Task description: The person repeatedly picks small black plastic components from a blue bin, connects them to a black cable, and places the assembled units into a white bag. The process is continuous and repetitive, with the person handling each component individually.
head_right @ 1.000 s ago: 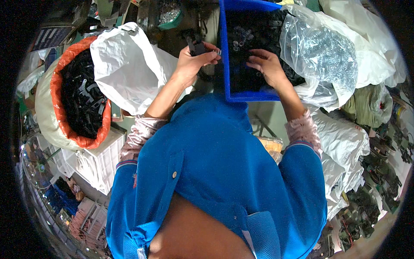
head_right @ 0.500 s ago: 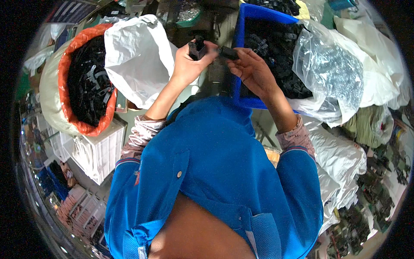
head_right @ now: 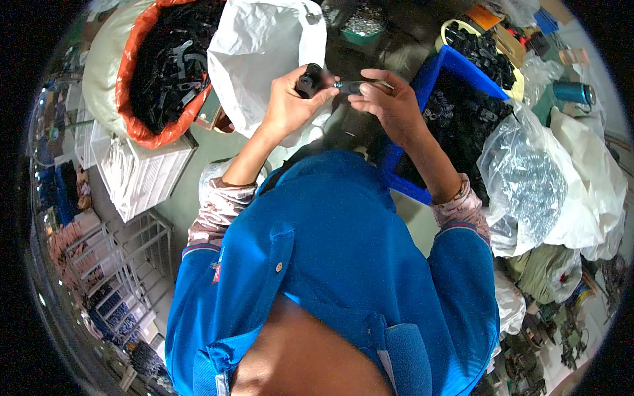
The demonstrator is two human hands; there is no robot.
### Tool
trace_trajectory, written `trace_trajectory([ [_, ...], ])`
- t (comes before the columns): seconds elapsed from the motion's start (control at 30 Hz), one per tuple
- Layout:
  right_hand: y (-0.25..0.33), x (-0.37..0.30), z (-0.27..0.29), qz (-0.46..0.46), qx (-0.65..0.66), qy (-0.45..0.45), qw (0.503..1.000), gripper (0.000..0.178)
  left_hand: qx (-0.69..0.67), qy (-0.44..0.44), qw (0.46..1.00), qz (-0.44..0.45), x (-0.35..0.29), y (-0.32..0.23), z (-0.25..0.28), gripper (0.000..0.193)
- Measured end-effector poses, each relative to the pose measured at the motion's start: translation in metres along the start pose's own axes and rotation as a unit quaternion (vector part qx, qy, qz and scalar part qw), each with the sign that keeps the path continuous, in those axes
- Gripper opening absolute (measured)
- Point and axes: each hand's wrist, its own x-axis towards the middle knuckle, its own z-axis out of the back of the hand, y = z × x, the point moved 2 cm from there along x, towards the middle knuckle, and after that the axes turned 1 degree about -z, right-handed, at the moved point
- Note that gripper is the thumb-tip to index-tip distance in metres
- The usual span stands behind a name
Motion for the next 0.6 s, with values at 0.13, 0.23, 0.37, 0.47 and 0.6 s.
trace_trajectory([
  [0.13,-0.003,0.008,-0.012,0.041,-0.04,0.044,0.997,0.028,-0.067,-0.032,0.997,0.03,-0.005,0.012,0.007,0.013],
  [0.23,-0.012,0.015,-0.013,0.004,0.024,0.041,0.999,0.026,-0.079,-0.055,0.995,0.039,-0.006,0.019,0.006,0.011],
  [0.37,-0.01,0.014,-0.018,-0.016,0.059,-0.015,0.998,0.028,-0.093,-0.047,0.994,0.031,-0.008,0.02,0.001,0.011],
  [0.47,-0.012,0.016,-0.013,-0.012,0.051,-0.015,0.999,0.03,-0.071,-0.044,0.996,0.026,-0.005,0.024,-0.002,0.009],
  [0.6,-0.021,0.017,-0.004,-0.075,0.112,-0.024,0.991,0.032,-0.042,-0.063,0.997,0.018,-0.002,0.029,-0.007,0.008],
])
